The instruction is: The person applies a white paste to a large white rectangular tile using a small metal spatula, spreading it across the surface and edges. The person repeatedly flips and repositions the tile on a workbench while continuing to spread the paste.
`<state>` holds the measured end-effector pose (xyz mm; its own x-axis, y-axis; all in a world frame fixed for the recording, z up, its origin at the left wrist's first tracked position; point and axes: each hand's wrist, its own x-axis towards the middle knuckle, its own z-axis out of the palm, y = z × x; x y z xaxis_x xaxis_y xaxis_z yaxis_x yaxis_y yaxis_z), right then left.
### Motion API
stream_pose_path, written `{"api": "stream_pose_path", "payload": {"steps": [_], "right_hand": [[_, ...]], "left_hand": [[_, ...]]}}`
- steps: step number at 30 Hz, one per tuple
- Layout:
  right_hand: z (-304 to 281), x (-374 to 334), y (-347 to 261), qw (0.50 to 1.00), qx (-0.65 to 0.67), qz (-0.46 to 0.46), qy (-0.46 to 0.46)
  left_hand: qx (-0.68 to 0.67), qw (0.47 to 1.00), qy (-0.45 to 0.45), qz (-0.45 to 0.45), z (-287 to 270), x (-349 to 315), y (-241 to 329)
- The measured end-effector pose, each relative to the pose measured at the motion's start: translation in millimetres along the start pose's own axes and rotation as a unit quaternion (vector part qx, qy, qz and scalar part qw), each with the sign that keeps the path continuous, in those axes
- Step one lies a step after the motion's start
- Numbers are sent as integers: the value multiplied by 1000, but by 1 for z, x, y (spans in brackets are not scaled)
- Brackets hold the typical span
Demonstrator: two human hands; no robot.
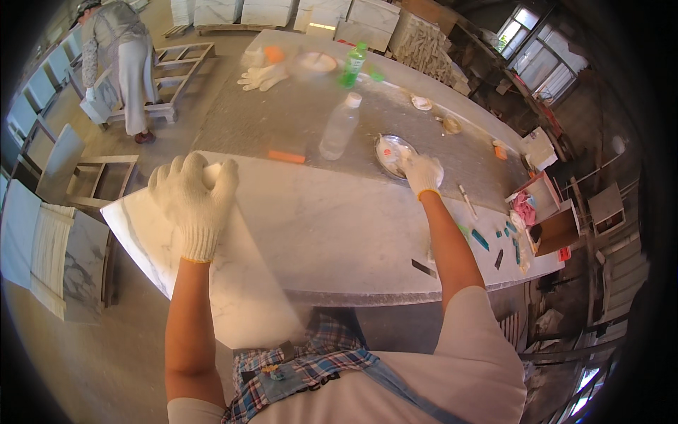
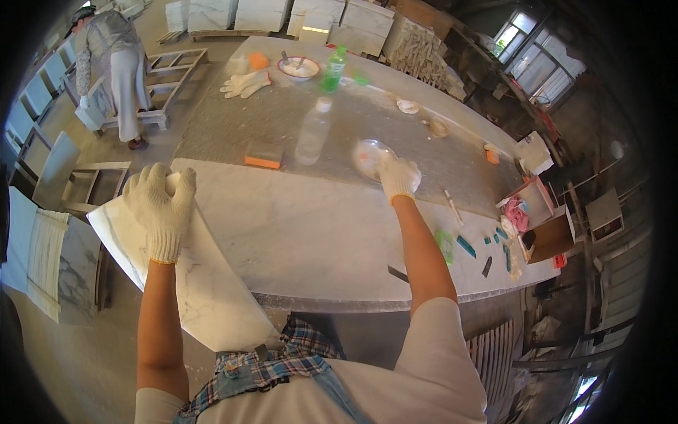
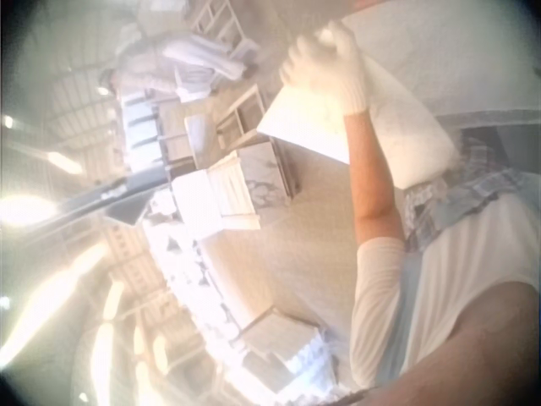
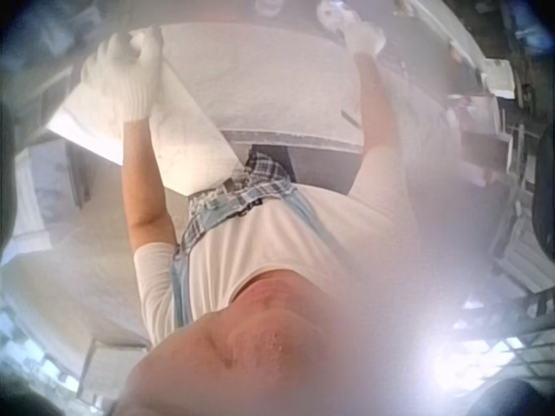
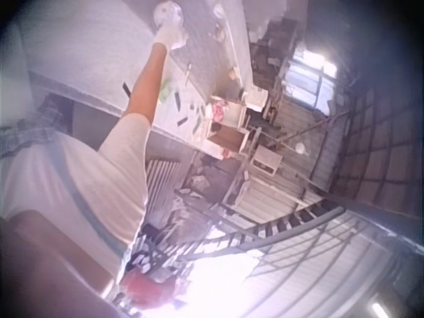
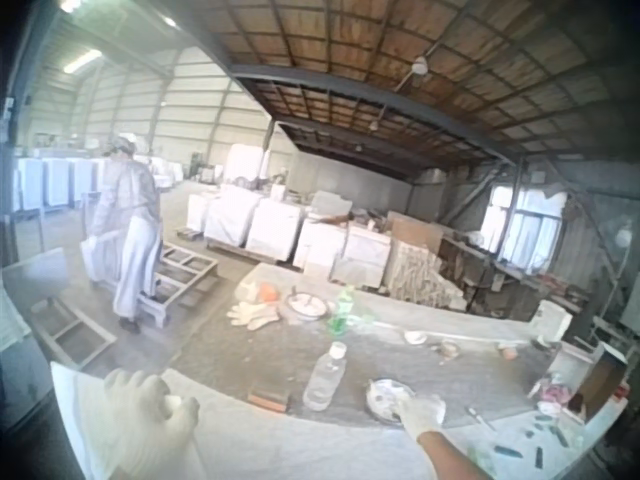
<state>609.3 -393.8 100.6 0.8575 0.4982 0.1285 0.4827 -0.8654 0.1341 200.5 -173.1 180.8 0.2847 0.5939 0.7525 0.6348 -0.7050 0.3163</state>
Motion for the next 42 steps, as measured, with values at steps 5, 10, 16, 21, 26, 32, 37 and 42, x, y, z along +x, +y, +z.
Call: {"api": "stream_pose_path", "payload": {"steps": [5,10,16,21,26,32,37,42], "right_hand": [[16,23,-36,993,120,-6,11],[34,40,-44,991,130,-2,-25],[41,40,-29,961,273,24,23],[-10,-9,-40,806,587,51,63],[-101,-75,-86,713,696,-42,-78],[-173,-122,-142,713,644,-207,-183],[-191,-138,-170,717,622,-254,-183],[-198,-141,-176,727,608,-267,-174]], "left_hand": [[0,999,-34,-8,-4,1,2],[-33,999,12,-7,-3,2,2],[-65,997,28,-17,1,0,1],[-66,997,46,-12,3,1,-1],[-64,997,31,-16,3,0,-2],[-41,999,26,-19,2,-1,-1],[-40,998,43,-14,3,-1,0],[-37,999,21,-27,3,-1,0]]}}
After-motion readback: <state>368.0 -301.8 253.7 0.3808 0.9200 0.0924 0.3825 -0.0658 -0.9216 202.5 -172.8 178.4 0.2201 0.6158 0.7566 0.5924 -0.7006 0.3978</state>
